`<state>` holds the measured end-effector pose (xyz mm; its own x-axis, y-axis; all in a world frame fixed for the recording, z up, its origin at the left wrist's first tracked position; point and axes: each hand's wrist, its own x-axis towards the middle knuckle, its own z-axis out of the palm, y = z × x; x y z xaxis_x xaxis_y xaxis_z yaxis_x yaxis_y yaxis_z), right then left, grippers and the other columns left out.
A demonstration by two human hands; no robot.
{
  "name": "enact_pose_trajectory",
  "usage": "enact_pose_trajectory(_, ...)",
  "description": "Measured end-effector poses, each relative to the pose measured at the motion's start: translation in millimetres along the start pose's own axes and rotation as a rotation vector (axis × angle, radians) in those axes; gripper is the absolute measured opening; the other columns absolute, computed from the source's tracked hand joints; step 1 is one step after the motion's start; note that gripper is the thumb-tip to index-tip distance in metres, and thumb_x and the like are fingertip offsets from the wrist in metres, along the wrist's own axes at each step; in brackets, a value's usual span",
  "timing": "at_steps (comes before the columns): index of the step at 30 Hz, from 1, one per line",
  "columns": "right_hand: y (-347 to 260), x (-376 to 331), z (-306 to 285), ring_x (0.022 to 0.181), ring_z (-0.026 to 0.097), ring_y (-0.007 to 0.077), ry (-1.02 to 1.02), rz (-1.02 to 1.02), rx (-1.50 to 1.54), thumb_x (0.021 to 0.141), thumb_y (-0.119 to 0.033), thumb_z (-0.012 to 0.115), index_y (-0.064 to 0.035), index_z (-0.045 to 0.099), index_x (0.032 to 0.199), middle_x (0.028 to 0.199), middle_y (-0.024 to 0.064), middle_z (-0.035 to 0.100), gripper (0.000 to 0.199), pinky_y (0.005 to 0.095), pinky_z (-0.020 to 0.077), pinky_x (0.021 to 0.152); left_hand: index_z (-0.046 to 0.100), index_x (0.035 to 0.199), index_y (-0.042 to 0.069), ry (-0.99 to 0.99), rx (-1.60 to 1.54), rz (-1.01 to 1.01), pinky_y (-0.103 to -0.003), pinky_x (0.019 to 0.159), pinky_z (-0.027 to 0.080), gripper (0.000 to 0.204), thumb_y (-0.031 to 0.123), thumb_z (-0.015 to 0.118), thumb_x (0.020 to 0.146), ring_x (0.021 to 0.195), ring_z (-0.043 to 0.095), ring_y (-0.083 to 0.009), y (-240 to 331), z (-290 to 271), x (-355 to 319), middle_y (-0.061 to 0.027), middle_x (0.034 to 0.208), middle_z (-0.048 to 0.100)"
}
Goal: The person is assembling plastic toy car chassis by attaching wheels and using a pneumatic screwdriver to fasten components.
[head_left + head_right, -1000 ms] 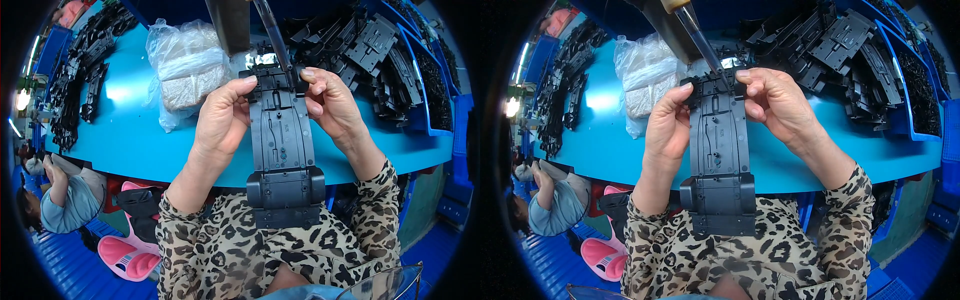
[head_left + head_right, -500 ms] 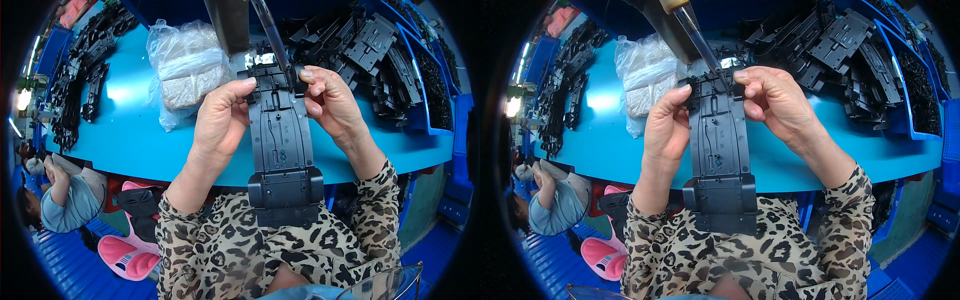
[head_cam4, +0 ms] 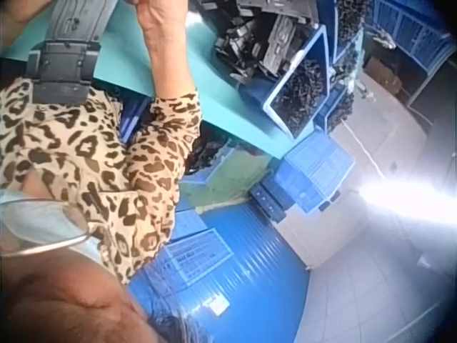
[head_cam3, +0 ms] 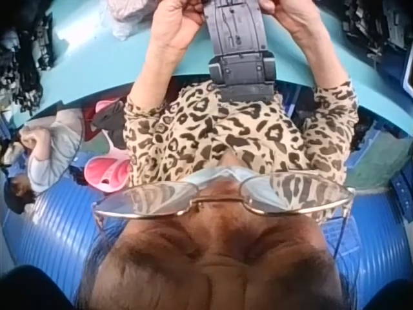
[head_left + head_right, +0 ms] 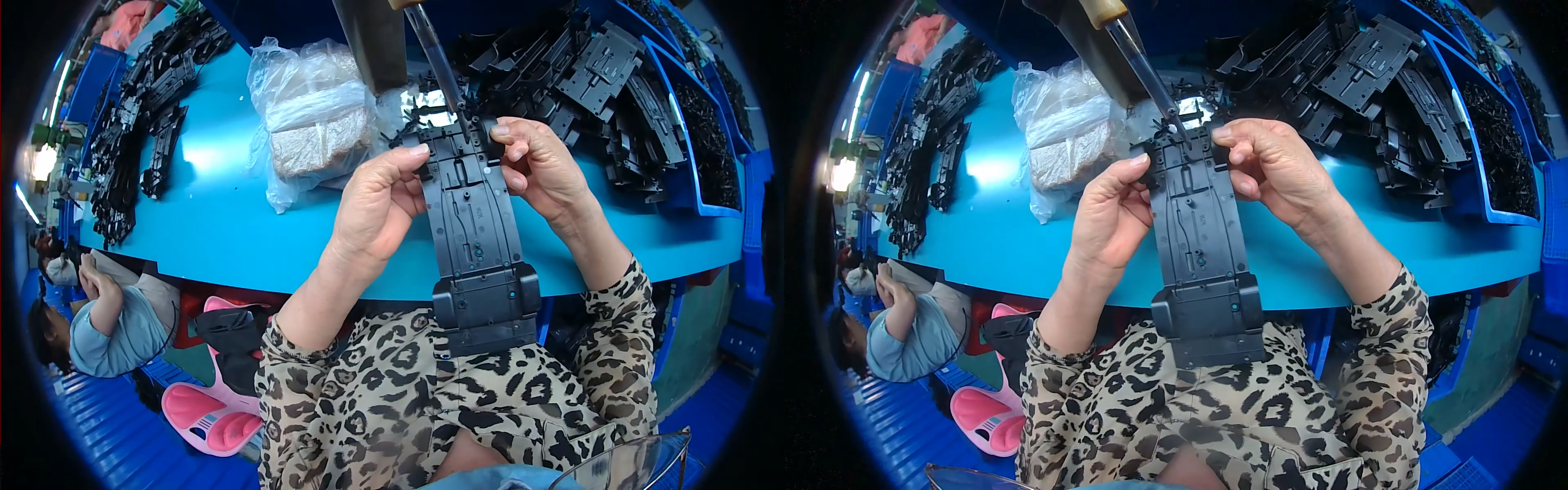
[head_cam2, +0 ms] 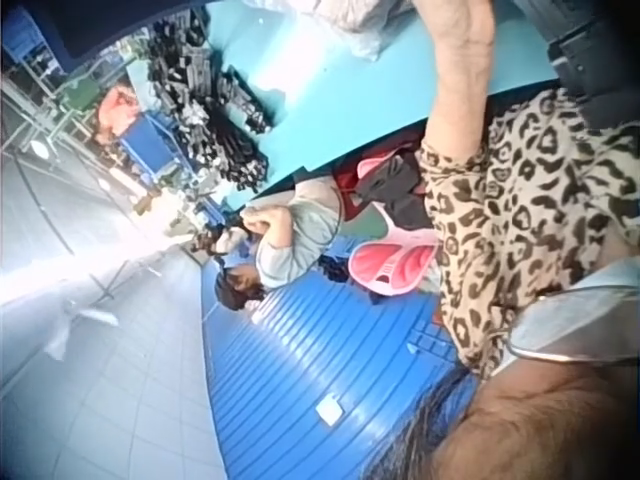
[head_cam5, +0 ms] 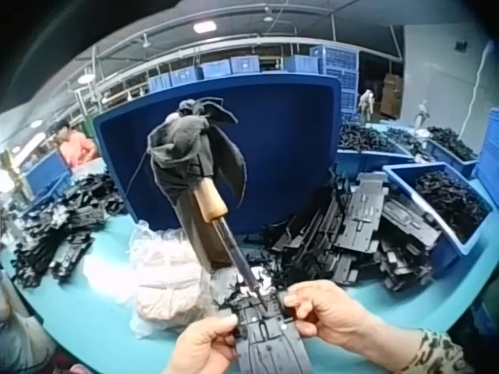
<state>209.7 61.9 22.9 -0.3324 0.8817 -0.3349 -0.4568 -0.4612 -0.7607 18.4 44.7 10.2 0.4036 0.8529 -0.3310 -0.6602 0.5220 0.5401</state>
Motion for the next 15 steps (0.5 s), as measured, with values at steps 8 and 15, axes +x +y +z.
enact_pose_trajectory(8, -1.4, -11.4, -10.7, 0.034, 0.041, 0.0089, -0.012, -0.053, 0.008, 0.074, -0.012, 0.057, -0.0057, 0.051, 0.066, 0.052, -0.003, 0.046, 0.011, 0.0179, 0.0298, 0.031, 0.054, 0.079, 0.002, -0.026, 0.081, 0.006, -0.031, 0.062, 0.046, 0.012, 0.014, 0.052, 0.077, 0.067, 0.055, -0.013, -12.3, 8.2, -1.6, -0.0058, 0.076, 0.058)
enact_pose_trajectory(15, -2.6, -15.5, -14.0, 0.034, 0.041, 0.0085, -0.01, -0.074, 0.018, 0.073, -0.012, 0.057, -0.0064, 0.05, 0.063, 0.051, -0.0026, 0.046, 0.014, 0.0172, 0.0306, 0.03, 0.054, 0.084, 0.0, -0.075, 0.108, 0.001, -0.031, 0.063, 0.048, 0.017, 0.016, 0.051, 0.078, 0.07, 0.057, -0.0147, -14.5, 12.9, 0.6, -0.008, 0.08, 0.058)
